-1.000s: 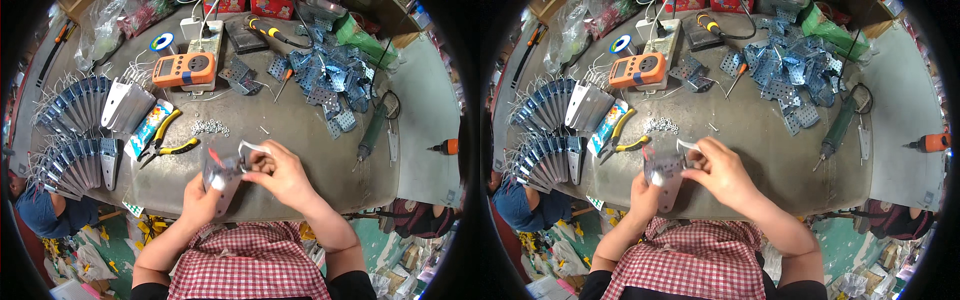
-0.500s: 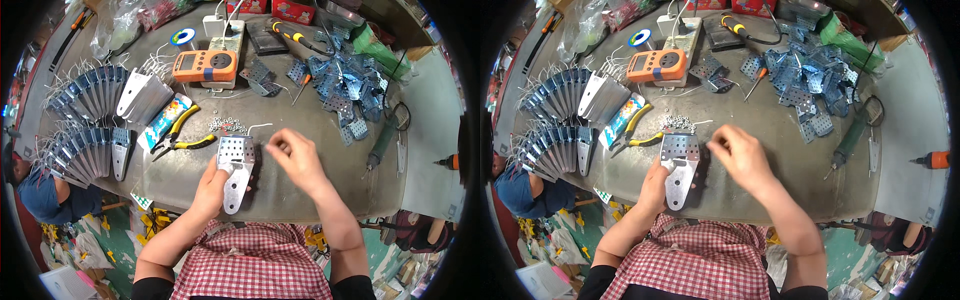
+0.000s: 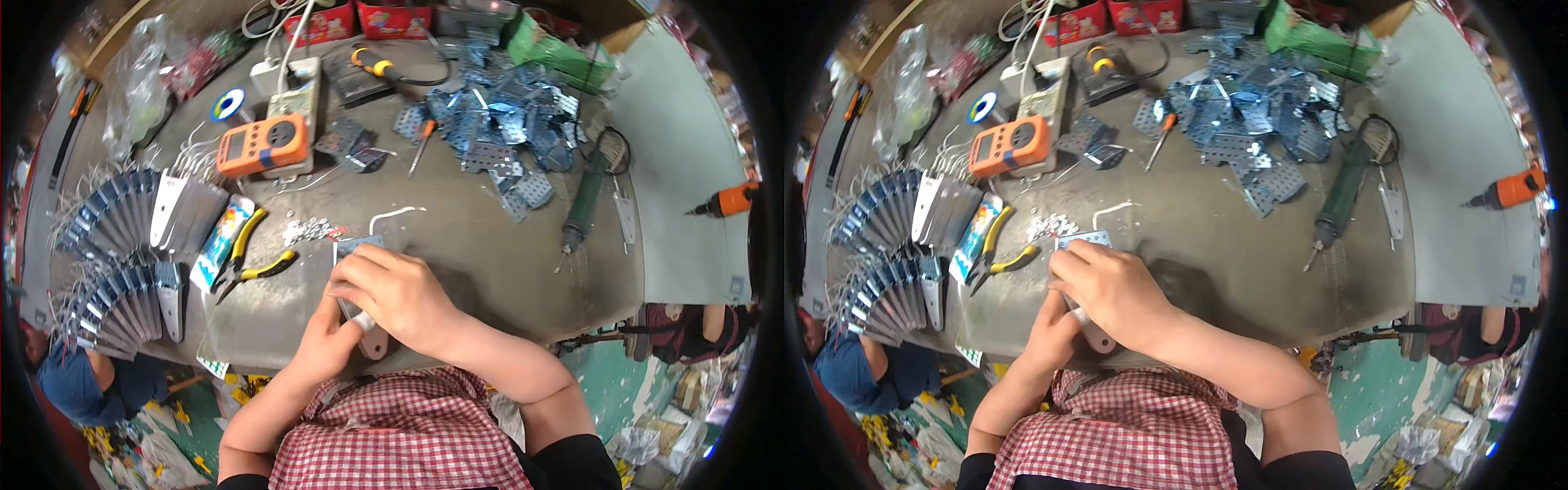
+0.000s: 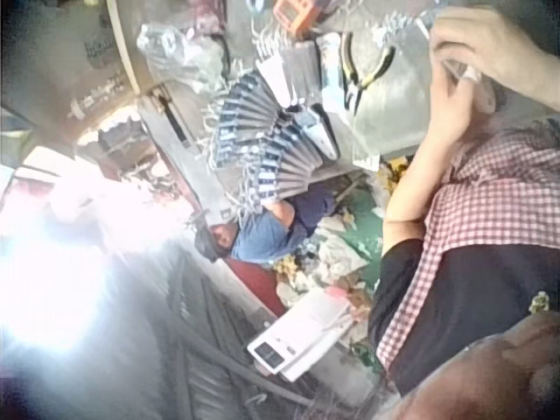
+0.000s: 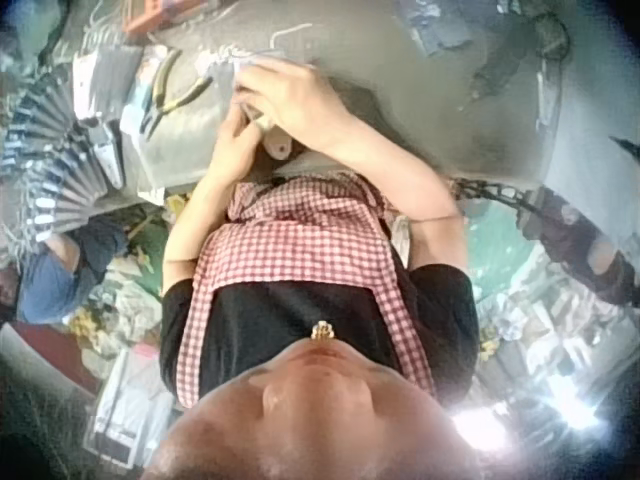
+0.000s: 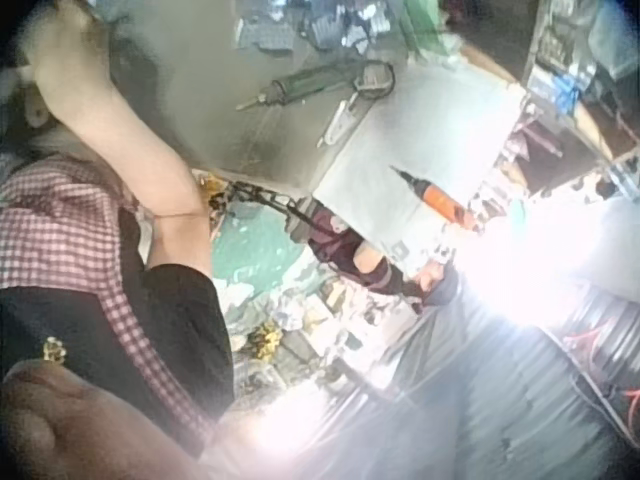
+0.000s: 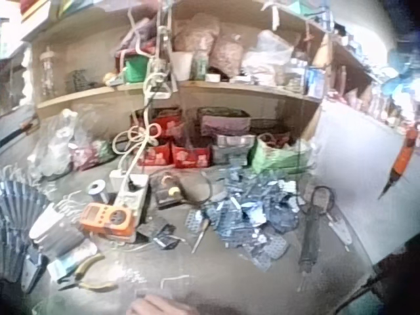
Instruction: The person is assembling metal components using an electric screwdriver.
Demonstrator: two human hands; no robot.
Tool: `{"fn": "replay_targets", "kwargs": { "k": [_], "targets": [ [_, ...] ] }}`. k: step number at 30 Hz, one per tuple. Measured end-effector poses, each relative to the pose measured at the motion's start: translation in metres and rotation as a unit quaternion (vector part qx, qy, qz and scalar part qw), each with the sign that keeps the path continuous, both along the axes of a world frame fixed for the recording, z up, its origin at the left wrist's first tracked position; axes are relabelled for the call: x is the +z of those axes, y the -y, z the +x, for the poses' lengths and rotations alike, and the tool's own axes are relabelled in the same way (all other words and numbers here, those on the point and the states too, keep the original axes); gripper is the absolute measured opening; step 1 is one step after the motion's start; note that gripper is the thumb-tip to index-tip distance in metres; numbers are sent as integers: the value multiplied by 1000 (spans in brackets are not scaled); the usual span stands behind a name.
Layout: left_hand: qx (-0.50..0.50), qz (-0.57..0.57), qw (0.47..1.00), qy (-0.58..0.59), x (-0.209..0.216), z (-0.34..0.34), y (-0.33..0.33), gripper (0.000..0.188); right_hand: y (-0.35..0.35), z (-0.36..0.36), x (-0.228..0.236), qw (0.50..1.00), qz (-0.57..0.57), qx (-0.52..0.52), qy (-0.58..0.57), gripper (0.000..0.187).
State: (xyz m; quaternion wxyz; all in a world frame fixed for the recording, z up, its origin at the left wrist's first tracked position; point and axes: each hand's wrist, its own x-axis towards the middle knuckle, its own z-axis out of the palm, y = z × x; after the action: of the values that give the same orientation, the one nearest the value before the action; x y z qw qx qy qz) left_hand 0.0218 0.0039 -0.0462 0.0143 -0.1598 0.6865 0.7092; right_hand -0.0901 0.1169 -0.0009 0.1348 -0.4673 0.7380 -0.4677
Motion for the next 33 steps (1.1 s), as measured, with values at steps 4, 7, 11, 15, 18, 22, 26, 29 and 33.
{"fn": "replay_targets", "kwargs": {
  "k": [4, 7, 11, 15, 18, 22, 26, 29, 33],
  "targets": [
    [22, 331, 943, -8, 38, -35, -14, 65, -29, -6, -9, 978, -87, -51, -181, 44],
    [-127, -38, 986, -103, 32, -65, -25, 67, -48, -8, -21, 984, -17, -131, -120, 67],
    [-200, -354, 892, -196, 43, -145, -48, 57, -95, -41, -49, 941, -173, -292, -9, 66],
    [94, -516, 832, -181, 18, -224, -40, 37, -102, -51, -49, 899, -253, -344, 93, 63],
    [96, -566, 779, -253, -4, -243, -10, 31, -98, -49, -42, 916, -231, -322, 61, 63],
    [93, -280, 941, -166, 44, -184, 0, 18, -109, -52, -51, 877, -332, -312, 153, 66],
    [-343, -463, 810, -110, 65, -107, 1, 20, -105, -47, -51, 868, -359, -264, 218, 67],
    [-400, -579, 665, -249, 33, -73, -24, 30, -95, -36, -46, 885, -331, -245, 219, 68],
    [-84, -577, 796, -161, 23, -52, -24, 36, -105, -12, -47, 895, -281, -233, 258, 67]
  ]
}}
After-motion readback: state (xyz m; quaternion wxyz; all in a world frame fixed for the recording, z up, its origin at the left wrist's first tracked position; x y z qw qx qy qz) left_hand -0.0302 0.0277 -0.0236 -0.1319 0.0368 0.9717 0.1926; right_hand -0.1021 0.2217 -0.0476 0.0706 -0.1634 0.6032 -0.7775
